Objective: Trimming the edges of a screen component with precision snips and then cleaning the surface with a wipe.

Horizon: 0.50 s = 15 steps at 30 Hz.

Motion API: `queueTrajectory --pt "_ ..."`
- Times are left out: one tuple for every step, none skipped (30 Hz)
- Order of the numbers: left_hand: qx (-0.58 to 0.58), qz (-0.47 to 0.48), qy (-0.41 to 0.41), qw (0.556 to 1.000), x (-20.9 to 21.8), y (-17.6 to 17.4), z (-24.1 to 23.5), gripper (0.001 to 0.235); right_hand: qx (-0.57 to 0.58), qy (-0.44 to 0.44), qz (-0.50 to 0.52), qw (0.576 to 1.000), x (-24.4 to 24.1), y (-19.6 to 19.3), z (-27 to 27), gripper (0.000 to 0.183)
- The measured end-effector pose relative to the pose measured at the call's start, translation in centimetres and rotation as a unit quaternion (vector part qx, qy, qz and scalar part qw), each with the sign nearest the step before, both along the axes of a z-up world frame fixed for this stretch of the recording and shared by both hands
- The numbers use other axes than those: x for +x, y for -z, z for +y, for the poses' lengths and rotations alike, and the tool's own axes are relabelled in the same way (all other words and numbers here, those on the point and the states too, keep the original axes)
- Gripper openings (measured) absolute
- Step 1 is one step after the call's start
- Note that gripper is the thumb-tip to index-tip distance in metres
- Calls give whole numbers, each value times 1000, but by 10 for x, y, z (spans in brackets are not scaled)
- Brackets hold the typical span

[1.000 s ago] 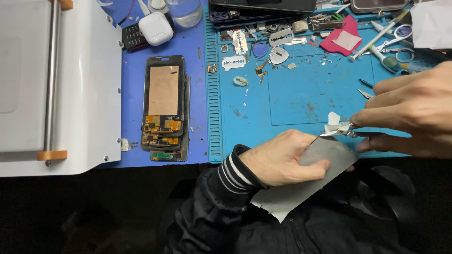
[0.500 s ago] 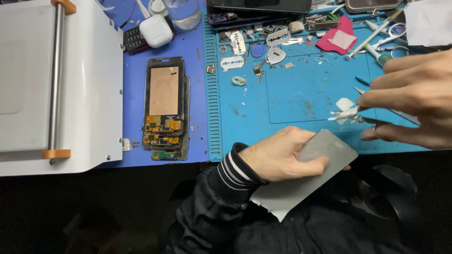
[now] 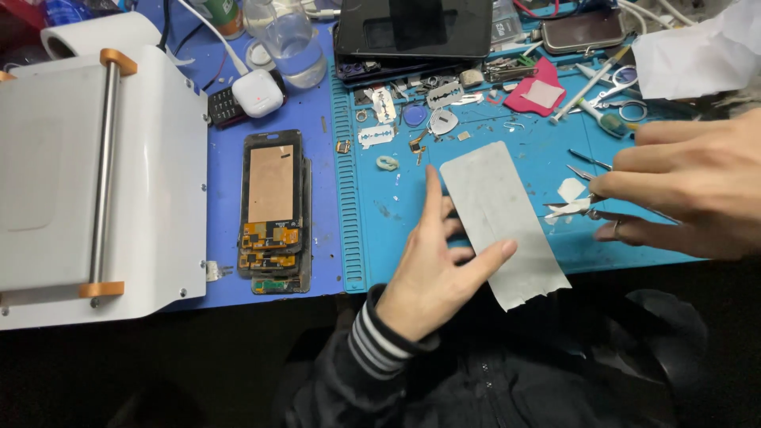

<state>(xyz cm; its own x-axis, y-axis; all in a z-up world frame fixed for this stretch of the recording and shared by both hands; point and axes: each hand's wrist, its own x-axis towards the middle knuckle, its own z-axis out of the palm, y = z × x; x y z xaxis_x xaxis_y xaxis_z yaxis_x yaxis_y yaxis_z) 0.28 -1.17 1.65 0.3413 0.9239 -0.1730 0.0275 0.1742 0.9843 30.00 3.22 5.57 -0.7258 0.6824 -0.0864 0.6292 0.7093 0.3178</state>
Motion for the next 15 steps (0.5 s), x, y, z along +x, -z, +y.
queueTrajectory --pt "2 2 1 1000 -7 -5 -7 124 2 1 2 1000 -2 1 -1 45" --pt "109 141 -5 984 -14 -11 -15 108 29 -23 13 999 -3 3 -2 40" --pt "213 276 -10 937 -21 -17 -23 93 56 -47 23 997 -5 4 -3 36" --pt "216 276 -10 936 -20 -21 -24 93 60 -46 24 997 -7 5 -3 36" --pt "296 263 -49 917 -21 -26 -26 85 34 -69 6 997 -9 6 -3 35" --pt "376 247 -89 888 -21 -33 -26 77 13 -95 -13 995 -12 4 0 35" --pt "383 248 -93 885 -15 -31 -25 77 21 -97 -13 995 -20 5 -5 35" --pt "408 214 -48 886 -8 -29 -21 80 25 -125 22 992 -29 4 -8 31" --pt "431 180 -2 884 -2 -28 -16 83 30 -154 57 986 -37 2 -10 28" --pt "444 179 -4 878 6 -24 -15 83 44 -154 54 986 -38 6 -11 28" --pt "416 135 2 899 14 -20 -13 69 12 -166 46 985 -39 10 -10 22" --pt "383 91 13 919 21 -14 -12 55 -23 -174 39 984 -40 16 -12 19" --pt "394 90 15 915 24 -13 -10 55 -12 -171 38 984 -38 17 -10 19" --pt "390 81 4 917 27 -11 -10 45 -14 -172 48 984 -37 21 -11 24" --pt "386 72 -7 920 29 -9 -10 35 -17 -172 59 983 -35 26 -12 28"
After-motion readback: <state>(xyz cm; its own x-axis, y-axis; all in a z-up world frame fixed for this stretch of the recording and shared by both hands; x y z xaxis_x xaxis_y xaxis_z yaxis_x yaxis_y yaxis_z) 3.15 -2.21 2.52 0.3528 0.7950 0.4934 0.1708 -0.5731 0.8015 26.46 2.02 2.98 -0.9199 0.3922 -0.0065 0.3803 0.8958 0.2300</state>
